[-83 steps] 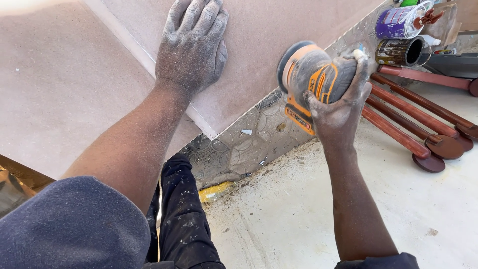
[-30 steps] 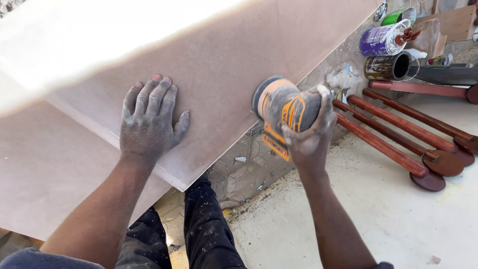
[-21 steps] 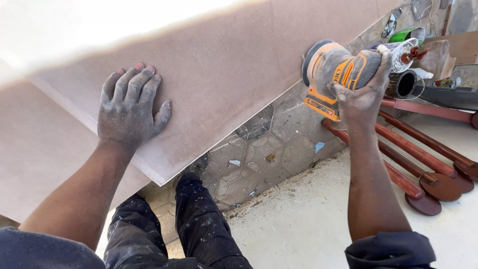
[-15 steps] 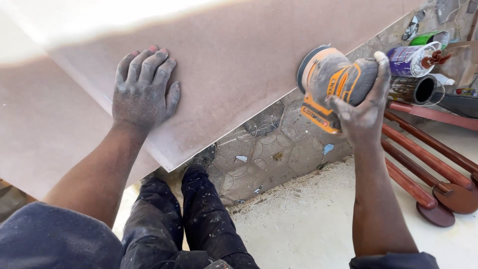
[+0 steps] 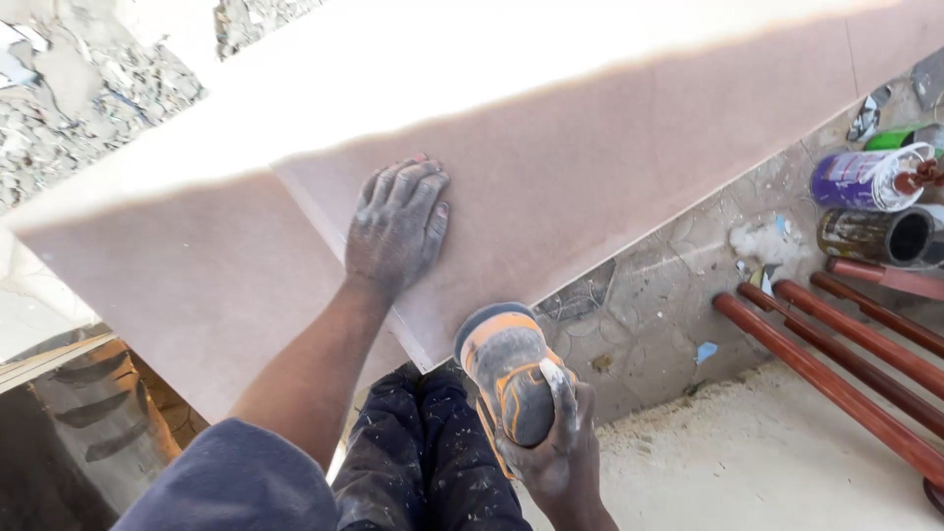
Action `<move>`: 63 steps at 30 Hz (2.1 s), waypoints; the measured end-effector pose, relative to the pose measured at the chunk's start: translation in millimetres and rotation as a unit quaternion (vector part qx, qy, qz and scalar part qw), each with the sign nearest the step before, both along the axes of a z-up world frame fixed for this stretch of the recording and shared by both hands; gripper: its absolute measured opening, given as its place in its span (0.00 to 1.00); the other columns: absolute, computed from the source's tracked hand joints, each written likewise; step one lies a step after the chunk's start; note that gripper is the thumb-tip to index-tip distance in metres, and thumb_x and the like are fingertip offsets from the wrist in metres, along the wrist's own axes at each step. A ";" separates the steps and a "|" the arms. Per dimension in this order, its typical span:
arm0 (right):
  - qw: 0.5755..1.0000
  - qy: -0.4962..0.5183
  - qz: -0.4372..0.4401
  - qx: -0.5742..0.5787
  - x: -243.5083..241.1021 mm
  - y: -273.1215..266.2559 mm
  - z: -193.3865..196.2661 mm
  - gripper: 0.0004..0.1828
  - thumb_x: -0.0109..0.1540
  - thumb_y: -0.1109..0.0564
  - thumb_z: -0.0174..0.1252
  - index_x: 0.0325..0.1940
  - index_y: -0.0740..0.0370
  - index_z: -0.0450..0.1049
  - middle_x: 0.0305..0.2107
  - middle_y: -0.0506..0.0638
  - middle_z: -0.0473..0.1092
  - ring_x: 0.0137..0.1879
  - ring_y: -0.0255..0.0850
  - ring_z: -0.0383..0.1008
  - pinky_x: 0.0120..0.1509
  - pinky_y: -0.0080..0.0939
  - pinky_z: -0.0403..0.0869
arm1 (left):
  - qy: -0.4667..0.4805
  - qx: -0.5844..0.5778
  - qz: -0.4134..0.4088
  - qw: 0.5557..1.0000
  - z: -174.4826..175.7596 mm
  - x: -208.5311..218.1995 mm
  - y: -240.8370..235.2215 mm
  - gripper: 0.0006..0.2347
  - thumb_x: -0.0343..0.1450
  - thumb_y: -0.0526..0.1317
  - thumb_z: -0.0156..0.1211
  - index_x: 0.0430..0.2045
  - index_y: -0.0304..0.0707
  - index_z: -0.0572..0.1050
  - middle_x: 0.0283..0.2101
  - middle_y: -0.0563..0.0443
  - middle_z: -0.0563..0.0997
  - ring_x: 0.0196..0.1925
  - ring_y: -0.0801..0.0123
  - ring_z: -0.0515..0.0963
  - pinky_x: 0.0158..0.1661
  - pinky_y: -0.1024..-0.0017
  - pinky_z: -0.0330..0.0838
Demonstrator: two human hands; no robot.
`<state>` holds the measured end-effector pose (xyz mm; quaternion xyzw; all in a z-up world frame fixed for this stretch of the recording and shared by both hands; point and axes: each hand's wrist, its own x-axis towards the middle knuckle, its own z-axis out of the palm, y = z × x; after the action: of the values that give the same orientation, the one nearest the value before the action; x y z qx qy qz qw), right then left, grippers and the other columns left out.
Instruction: The person uses an electric sander to smooth the edges and surfaces of a wooden board. They move the sander along the edges and flat surfaces, then flip the board to sand the other side.
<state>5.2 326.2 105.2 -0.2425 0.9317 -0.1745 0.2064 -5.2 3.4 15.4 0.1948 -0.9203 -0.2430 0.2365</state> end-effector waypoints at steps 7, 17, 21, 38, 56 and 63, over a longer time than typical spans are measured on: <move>0.992 0.045 0.028 -0.116 -56.3 -13.7 10.6 0.60 0.46 0.51 0.74 0.76 0.62 0.50 0.52 0.58 0.60 0.52 0.51 0.72 0.53 0.49 0.75 | -0.002 -0.060 0.026 0.998 -11.4 -5.0 8.9 0.13 0.73 0.40 0.56 0.50 0.38 0.77 0.56 0.49 0.78 0.61 0.59 0.76 0.64 0.58 0.67; 0.996 0.066 -0.048 0.033 -143.0 -89.3 71.6 0.56 0.46 0.48 0.69 0.77 0.51 0.55 0.51 0.63 0.59 0.52 0.60 0.68 0.53 0.62 0.69 | 0.036 -0.092 0.022 0.995 -12.7 -16.1 13.7 0.12 0.71 0.32 0.53 0.47 0.37 0.77 0.53 0.48 0.77 0.60 0.59 0.76 0.62 0.59 0.70; 0.999 0.045 -0.002 -0.010 -107.9 -74.9 65.1 0.60 0.43 0.54 0.76 0.76 0.57 0.56 0.45 0.55 0.55 0.45 0.47 0.66 0.44 0.48 0.75 | 0.043 -0.091 0.022 0.995 -12.3 -20.8 16.5 0.11 0.72 0.34 0.52 0.47 0.37 0.76 0.52 0.48 0.77 0.59 0.60 0.76 0.61 0.60 0.70; 0.993 0.043 0.106 0.037 -29.2 -111.6 66.7 0.59 0.43 0.49 0.75 0.75 0.52 0.55 0.52 0.57 0.61 0.54 0.50 0.72 0.57 0.50 0.75 | 0.228 0.706 0.256 0.620 31.8 59.7 98.5 0.27 0.77 0.50 0.35 0.72 0.38 0.52 0.79 0.45 0.50 0.81 0.65 0.45 0.75 0.65 0.38; 0.958 0.023 0.273 -0.089 -139.3 -251.6 76.6 0.48 0.58 0.70 0.65 0.73 0.44 0.46 0.60 0.55 0.56 0.55 0.45 0.64 0.54 0.46 0.75 | 0.012 0.706 0.147 0.693 44.0 80.6 214.8 0.30 0.77 0.44 0.36 0.75 0.43 0.37 0.81 0.50 0.37 0.82 0.64 0.36 0.74 0.55 0.31; 0.960 0.054 0.272 -0.045 -125.9 -204.4 73.6 0.52 0.59 0.65 0.65 0.77 0.51 0.40 0.65 0.59 0.61 0.62 0.46 0.67 0.64 0.47 0.72 | 0.055 0.712 0.164 0.680 32.7 93.3 213.0 0.27 0.74 0.36 0.41 0.73 0.44 0.52 0.77 0.50 0.57 0.79 0.61 0.53 0.72 0.60 0.47</move>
<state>-120.7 121.8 178.8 -0.5051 0.8316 -0.1397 0.1841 88.1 216.4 48.1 0.4388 -0.4080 -0.7926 0.1129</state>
